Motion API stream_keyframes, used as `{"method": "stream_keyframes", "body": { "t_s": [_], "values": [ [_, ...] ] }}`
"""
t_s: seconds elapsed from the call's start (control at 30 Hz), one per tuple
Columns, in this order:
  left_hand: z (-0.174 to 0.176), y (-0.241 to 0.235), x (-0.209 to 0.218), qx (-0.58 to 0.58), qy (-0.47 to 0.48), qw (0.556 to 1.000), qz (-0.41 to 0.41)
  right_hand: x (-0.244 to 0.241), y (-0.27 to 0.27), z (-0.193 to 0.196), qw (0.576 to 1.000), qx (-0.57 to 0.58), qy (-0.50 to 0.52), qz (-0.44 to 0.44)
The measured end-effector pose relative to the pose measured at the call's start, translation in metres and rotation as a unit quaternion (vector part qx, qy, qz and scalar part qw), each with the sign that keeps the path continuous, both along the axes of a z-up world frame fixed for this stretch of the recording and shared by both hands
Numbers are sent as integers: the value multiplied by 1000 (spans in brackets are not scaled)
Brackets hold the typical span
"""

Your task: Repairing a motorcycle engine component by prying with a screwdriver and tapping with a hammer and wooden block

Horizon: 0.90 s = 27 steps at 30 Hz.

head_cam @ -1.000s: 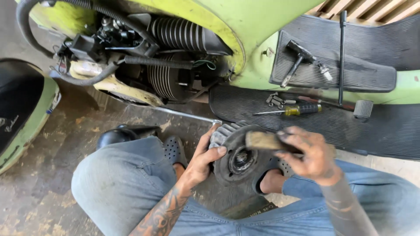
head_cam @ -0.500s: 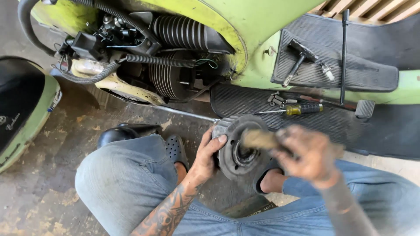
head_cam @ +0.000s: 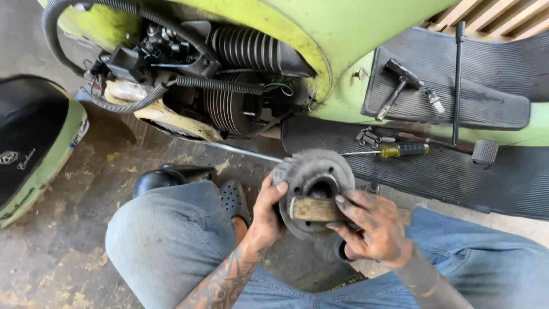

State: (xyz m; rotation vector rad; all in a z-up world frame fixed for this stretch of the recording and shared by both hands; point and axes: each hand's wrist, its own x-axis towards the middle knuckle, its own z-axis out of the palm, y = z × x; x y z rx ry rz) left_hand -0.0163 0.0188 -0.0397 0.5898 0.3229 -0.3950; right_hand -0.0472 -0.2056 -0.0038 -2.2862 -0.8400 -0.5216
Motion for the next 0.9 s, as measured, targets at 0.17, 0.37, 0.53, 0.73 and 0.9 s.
{"method": "stream_keyframes", "body": {
  "t_s": [0.17,0.37,0.53,0.73,0.9],
  "values": [
    [7,-3,2,-34,-88,995,-22,21,2,8,998,32,-12,-47],
    [0,-4,8,-25,-99,995,24,12,2,4,995,9,-1,-96],
    [3,-5,10,-4,-126,990,71,19,-1,11,995,10,57,-76],
    [13,-3,15,-34,-107,991,70,21,-10,-28,995,33,-58,-72],
    [24,-7,22,62,20,984,167,3,9,-38,991,82,84,-62]
  ]
}}
